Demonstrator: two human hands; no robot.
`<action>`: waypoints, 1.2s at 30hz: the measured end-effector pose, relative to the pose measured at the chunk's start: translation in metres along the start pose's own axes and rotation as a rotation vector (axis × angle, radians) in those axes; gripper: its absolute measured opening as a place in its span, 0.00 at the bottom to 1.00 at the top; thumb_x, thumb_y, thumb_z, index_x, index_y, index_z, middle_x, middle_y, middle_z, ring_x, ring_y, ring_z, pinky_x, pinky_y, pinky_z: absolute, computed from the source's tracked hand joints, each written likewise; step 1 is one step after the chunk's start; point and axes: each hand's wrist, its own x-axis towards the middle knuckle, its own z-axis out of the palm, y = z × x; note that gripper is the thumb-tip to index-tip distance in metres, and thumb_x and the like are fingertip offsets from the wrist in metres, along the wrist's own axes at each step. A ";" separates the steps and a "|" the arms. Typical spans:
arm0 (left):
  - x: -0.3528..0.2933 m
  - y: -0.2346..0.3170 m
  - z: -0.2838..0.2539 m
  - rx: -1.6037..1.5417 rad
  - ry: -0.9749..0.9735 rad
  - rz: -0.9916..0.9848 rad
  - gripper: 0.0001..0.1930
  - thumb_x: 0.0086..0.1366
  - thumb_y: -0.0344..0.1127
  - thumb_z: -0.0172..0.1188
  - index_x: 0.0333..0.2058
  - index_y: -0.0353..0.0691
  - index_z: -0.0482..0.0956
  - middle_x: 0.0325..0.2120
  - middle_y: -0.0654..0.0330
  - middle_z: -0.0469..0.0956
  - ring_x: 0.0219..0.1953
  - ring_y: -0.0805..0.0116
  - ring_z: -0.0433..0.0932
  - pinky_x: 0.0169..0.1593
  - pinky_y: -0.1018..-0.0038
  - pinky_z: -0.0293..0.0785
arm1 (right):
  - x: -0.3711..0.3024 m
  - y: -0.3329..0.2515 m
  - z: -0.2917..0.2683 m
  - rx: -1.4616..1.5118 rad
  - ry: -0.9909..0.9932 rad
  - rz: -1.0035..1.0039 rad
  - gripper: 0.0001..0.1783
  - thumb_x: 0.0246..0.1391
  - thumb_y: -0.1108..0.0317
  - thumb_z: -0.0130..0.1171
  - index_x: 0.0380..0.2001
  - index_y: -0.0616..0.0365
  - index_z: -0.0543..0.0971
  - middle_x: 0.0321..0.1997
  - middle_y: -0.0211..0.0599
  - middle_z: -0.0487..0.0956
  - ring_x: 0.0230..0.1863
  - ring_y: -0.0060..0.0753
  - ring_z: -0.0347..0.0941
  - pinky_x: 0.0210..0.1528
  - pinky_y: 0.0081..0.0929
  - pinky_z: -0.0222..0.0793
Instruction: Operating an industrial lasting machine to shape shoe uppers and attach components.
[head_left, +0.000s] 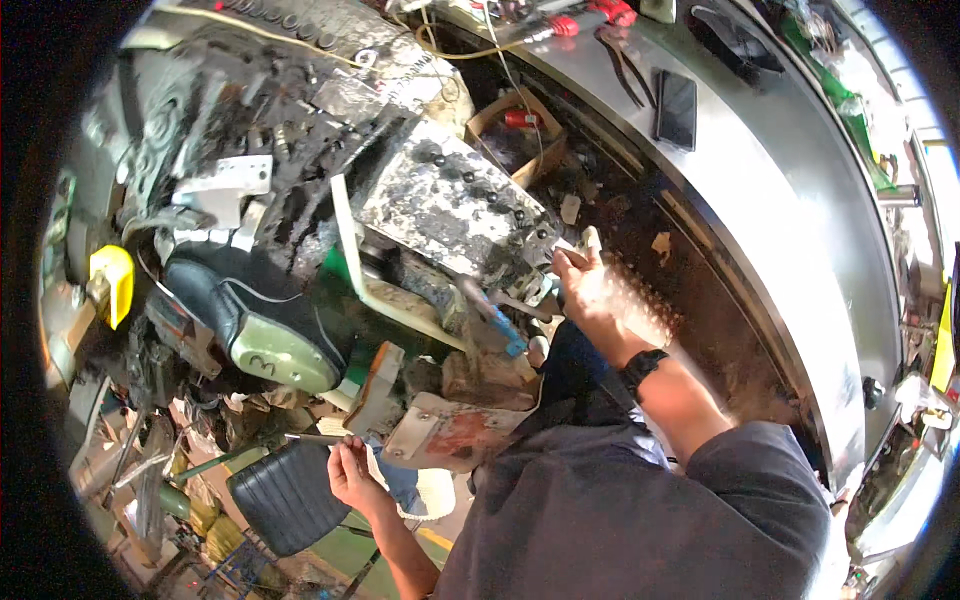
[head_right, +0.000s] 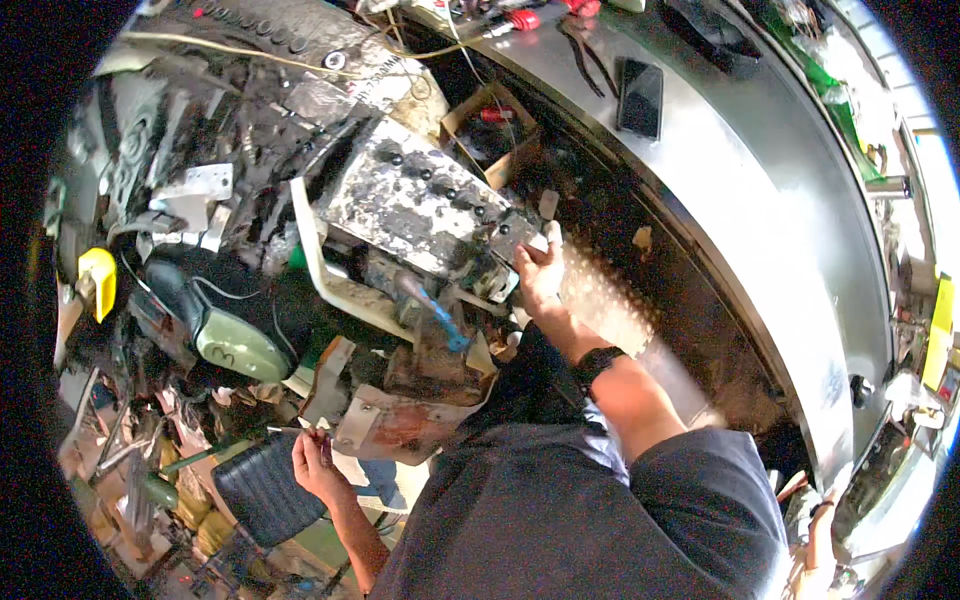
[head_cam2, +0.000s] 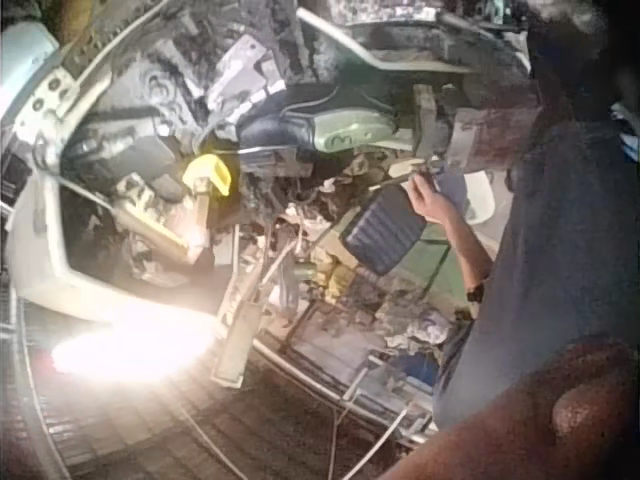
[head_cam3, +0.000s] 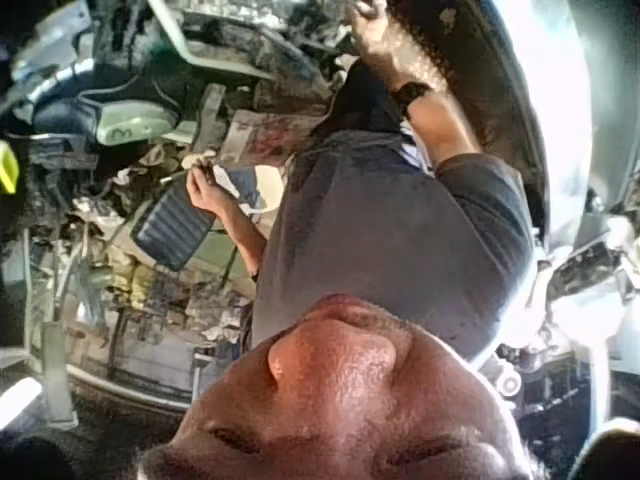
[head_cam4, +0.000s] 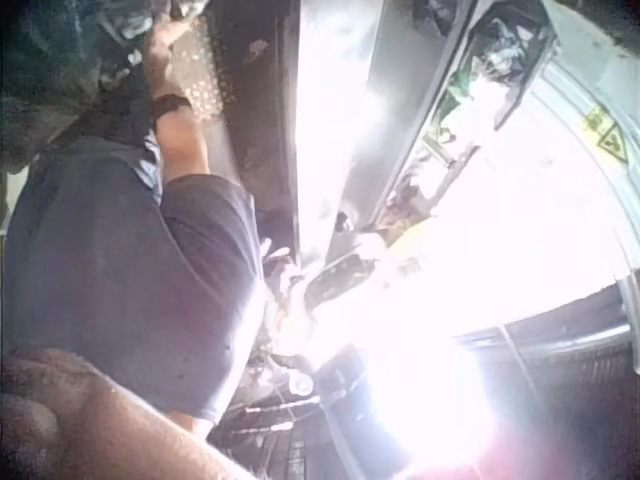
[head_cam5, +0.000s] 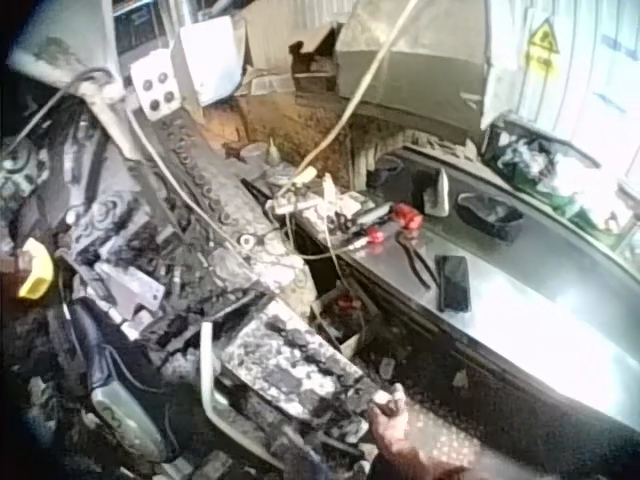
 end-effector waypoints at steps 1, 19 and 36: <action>-0.001 0.002 0.001 0.022 -0.028 -0.006 0.09 0.72 0.32 0.56 0.45 0.32 0.77 0.39 0.57 0.81 0.41 0.69 0.80 0.50 0.71 0.78 | -0.003 0.006 0.003 0.032 0.096 0.029 0.54 0.55 0.77 0.64 0.76 0.38 0.43 0.43 0.41 0.82 0.36 0.27 0.76 0.41 0.29 0.76; -0.057 -0.033 -0.044 0.267 -0.073 -0.138 0.13 0.72 0.32 0.55 0.48 0.28 0.77 0.40 0.57 0.80 0.41 0.72 0.78 0.45 0.74 0.75 | 0.068 0.050 0.009 -1.004 -0.590 -0.007 0.18 0.65 0.63 0.52 0.53 0.61 0.73 0.56 0.46 0.78 0.59 0.48 0.72 0.62 0.39 0.67; -0.088 0.151 0.154 0.394 -0.510 0.993 0.10 0.70 0.23 0.51 0.46 0.26 0.77 0.42 0.46 0.81 0.44 0.61 0.81 0.50 0.69 0.76 | -0.065 -0.113 -0.159 -1.025 -0.414 -0.073 0.25 0.58 0.66 0.64 0.55 0.65 0.72 0.39 0.43 0.84 0.37 0.32 0.81 0.42 0.30 0.76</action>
